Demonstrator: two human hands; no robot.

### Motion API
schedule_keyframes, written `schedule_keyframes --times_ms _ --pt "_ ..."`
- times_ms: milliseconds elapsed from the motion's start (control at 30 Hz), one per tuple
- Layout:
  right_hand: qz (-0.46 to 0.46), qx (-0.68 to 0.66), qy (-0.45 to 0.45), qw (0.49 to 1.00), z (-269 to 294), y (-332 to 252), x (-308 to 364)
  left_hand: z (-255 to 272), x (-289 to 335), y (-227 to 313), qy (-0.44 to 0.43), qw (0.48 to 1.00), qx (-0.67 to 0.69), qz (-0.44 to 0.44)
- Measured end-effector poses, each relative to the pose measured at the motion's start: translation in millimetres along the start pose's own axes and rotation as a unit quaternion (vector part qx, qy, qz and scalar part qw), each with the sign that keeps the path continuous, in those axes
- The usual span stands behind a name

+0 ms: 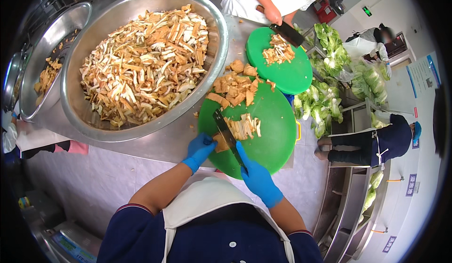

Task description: The person slices rectangular tofu sheets into thin strips on a green cutting board using a cleaver. The strips are transferred into a large metal bowl. The person also briefly handles whole tofu sheets in a separate bowl before resuming chopping.

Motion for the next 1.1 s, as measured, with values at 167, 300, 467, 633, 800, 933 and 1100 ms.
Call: schedule_keyframes --times_ms 167,300,467,633,800,933,1100 --pt "0.023 0.007 0.012 1.0 -15.9 9.4 18.7 -1.8 1.8 3.9 -0.008 1.0 -0.004 -0.002" --pt "0.016 -0.007 0.018 1.0 -27.4 13.4 -2.8 -4.3 0.4 -1.4 -0.009 1.0 -0.004 0.004" --pt "0.029 -0.041 0.049 0.998 -7.1 4.0 2.3 -5.9 -3.9 -20.8 -0.061 0.973 0.22 0.032" --pt "-0.043 -0.033 -0.04 0.998 5.6 -12.4 27.9 -3.0 7.4 -20.0 -0.062 0.964 0.253 0.053" --pt "-0.011 -0.017 -0.033 0.999 -10.9 -1.7 24.8 -4.6 3.8 -9.3 -0.064 0.977 0.198 0.049" --pt "0.065 -0.013 0.044 0.997 -28.8 10.5 4.0 -4.9 -5.6 -8.7 -0.076 0.987 0.134 0.046" --pt "-0.079 -0.081 -0.045 0.993 -20.6 5.1 -20.8 -3.0 -6.7 -6.6 -0.076 0.979 0.188 0.03"
Point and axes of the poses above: each hand's wrist, its own x-axis away from the middle knuckle, its own z-axis out of the back of the hand, y = z × x, the point moved 3 cm from there along -x, towards the middle knuckle, and after that the axes turned 7 degrees about z, right-handed, at the moved point
